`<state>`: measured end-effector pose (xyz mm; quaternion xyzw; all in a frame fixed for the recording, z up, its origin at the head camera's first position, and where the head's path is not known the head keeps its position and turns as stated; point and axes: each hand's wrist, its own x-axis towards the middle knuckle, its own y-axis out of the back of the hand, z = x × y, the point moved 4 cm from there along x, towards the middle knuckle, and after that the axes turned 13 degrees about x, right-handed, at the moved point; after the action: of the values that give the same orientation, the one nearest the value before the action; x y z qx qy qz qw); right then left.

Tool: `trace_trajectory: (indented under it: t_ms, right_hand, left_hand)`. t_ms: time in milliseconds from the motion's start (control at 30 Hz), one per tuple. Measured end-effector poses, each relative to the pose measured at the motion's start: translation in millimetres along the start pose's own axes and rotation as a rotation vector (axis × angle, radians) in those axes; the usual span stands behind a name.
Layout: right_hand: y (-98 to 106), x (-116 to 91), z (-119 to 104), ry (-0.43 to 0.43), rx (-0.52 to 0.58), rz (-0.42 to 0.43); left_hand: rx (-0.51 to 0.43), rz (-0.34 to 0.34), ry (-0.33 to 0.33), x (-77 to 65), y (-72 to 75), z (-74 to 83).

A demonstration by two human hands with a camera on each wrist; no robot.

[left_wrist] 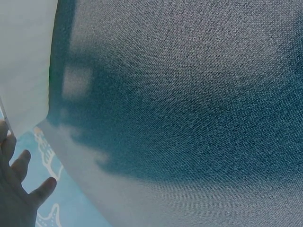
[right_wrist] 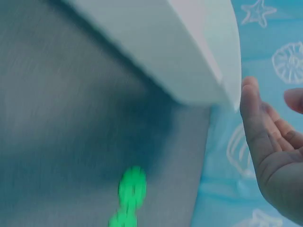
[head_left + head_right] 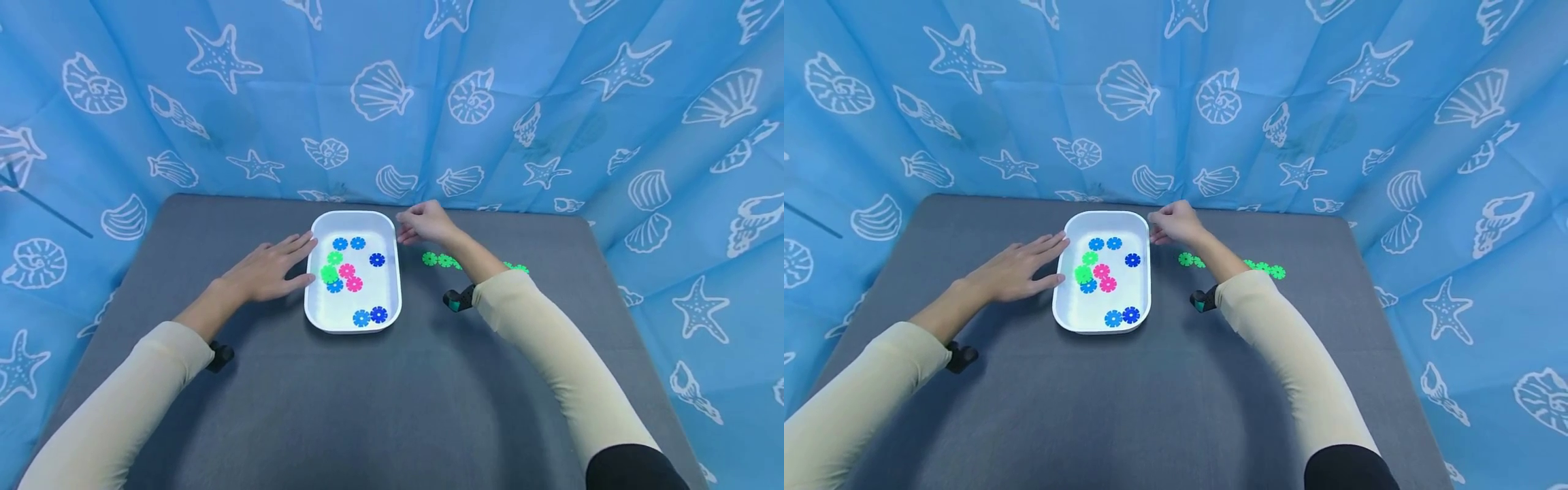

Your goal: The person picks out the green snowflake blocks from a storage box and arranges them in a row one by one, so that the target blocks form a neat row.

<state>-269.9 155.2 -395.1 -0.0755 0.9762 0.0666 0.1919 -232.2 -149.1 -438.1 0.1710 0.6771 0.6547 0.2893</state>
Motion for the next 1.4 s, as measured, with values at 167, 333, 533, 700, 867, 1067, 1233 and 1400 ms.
trace_trajectory:
  t_ms: [167, 333, 533, 700, 867, 1067, 1233, 1400]
  right_hand:
    - [-28.3, 8.7, 0.7, -0.030, 0.058, -0.058]
    - [-51.5, 13.2, 1.4, -0.065, 0.034, -0.120]
    - [-76.2, 19.4, 8.7, -0.146, -0.021, -0.172]
    - [-93.1, 21.7, 17.9, -0.195, -0.057, -0.192]
    - [-103.2, 26.1, 26.9, -0.223, -0.028, -0.156]
    - [-115.0, 30.6, 29.9, -0.224, 0.054, -0.171]
    - [-120.1, 32.4, 30.8, -0.235, 0.107, -0.176]
    - [-125.4, 35.4, 32.8, -0.252, 0.168, -0.201]
  left_hand:
    - [-0.015, 0.006, -0.001, 1.0, -2.0, 1.6]
    - [-0.020, 0.002, -0.003, 1.6, -2.4, 2.2]
    - [-0.019, -0.002, -0.006, 0.8, -2.6, 1.3]
    - [-0.017, 0.004, -0.005, -0.2, -1.5, 1.3]
    - [-0.022, -0.004, 0.001, -1.1, -1.0, 1.6]
    - [-0.032, 0.001, 0.005, -2.2, -1.1, 0.4]
    - [-0.044, 0.017, -0.001, -2.0, -0.7, 1.1]
    - [-0.035, 0.004, 0.000, -1.2, -2.0, -0.2]
